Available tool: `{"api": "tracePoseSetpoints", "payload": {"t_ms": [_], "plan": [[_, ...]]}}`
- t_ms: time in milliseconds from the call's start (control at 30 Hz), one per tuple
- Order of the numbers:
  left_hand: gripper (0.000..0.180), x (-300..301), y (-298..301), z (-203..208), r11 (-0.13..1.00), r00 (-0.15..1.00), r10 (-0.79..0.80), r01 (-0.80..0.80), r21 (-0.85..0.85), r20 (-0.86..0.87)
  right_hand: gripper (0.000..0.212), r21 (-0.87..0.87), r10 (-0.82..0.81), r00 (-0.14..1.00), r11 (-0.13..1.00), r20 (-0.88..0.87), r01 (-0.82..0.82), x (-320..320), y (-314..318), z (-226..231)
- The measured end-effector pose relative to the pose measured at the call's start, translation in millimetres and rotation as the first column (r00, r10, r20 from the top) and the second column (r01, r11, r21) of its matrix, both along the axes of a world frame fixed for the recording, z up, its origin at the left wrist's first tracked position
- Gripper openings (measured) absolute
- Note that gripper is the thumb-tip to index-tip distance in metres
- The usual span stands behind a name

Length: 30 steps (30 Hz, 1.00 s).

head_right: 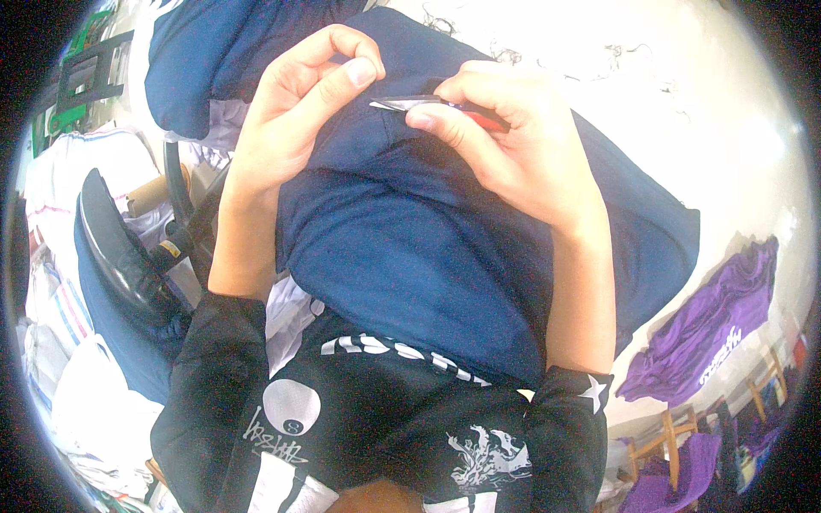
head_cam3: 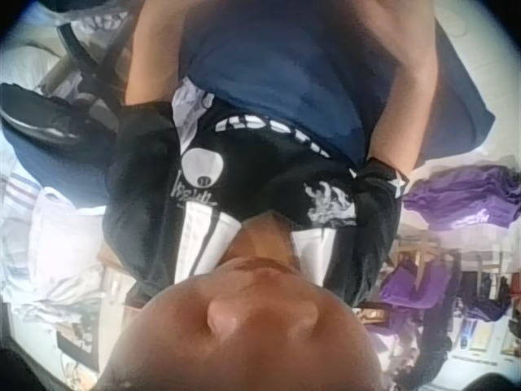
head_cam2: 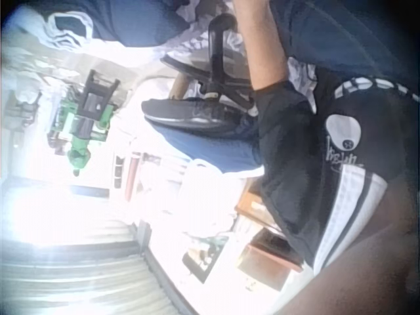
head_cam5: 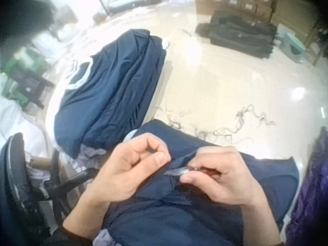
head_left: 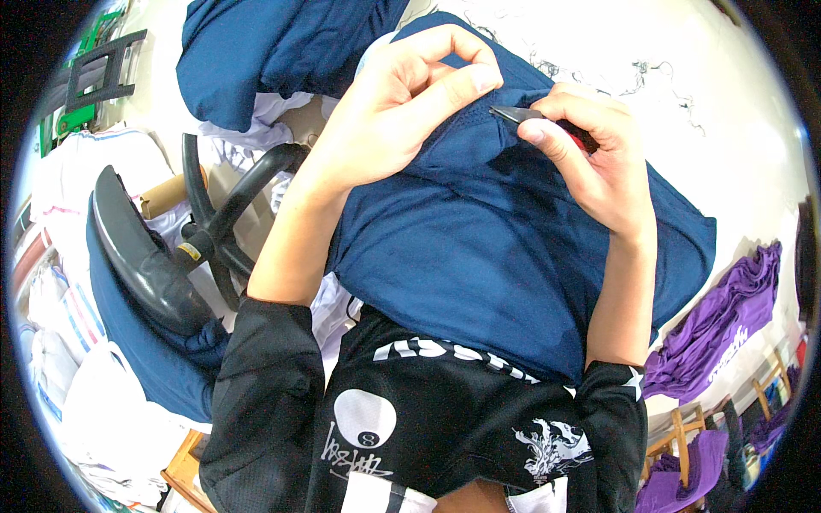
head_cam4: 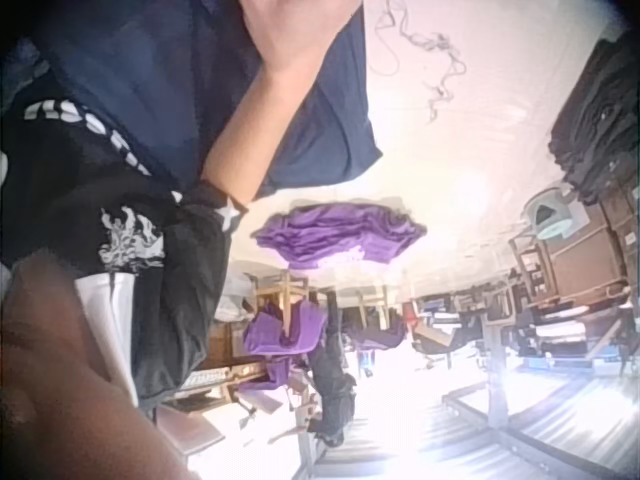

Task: The person uses small scissors to trim loose threads from the seams and edges of a navy blue and white shirt. They repeatedly reposition the shirt to access different areas and continue cutting stray threads throughout the clip.

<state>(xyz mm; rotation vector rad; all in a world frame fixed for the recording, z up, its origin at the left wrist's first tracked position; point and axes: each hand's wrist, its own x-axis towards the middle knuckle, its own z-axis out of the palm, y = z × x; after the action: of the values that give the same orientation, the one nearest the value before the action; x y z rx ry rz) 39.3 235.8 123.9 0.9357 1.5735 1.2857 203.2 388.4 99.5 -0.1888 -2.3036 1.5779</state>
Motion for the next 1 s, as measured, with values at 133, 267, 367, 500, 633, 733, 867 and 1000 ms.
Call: {"api": "tracePoseSetpoints", "payload": {"t_ms": [133,267,367,500,633,733,867,1000], "plan": [[0.014,1,0,2,1.000,0.999,0.026,-0.026,0.010,-0.027,0.016,-0.051,-0.055,0.998,0.997,0.024,0.056,4,0,1],[0.015,1,0,3,1.000,1.000,0.020,-0.019,0.019,-0.014,0.017,-0.093,-0.032,0.997,0.995,0.063,0.038,4,-1,2],[0.015,0,0,2,1.000,1.000,0.006,-0.006,0.029,-0.011,0.018,-0.173,0.003,0.997,0.985,0.073,0.010,2,-5,4],[0.015,2,1,3,1.000,1.000,-0.018,0.018,-0.005,0.017,0.018,-0.163,0.048,0.997,0.986,0.062,-0.037,1,-4,2],[0.013,4,2,-6,0.995,0.999,-0.023,0.020,0.098,0.031,0.018,-0.146,0.059,0.997,0.988,0.048,-0.052,-1,-6,2],[0.013,6,5,-10,0.987,0.999,-0.014,0.007,0.162,0.042,0.017,-0.144,0.073,0.997,0.987,0.036,-0.067,-1,-4,1],[0.014,1,2,-1,0.997,0.995,-0.075,0.073,0.039,0.061,0.018,-0.096,0.098,0.995,0.991,0.011,-0.096,1,0,-4],[0.014,-6,4,-3,0.996,0.997,-0.077,0.078,0.044,-0.019,0.016,-0.162,0.118,0.993,0.980,0.021,-0.113,1,0,-2]]}}
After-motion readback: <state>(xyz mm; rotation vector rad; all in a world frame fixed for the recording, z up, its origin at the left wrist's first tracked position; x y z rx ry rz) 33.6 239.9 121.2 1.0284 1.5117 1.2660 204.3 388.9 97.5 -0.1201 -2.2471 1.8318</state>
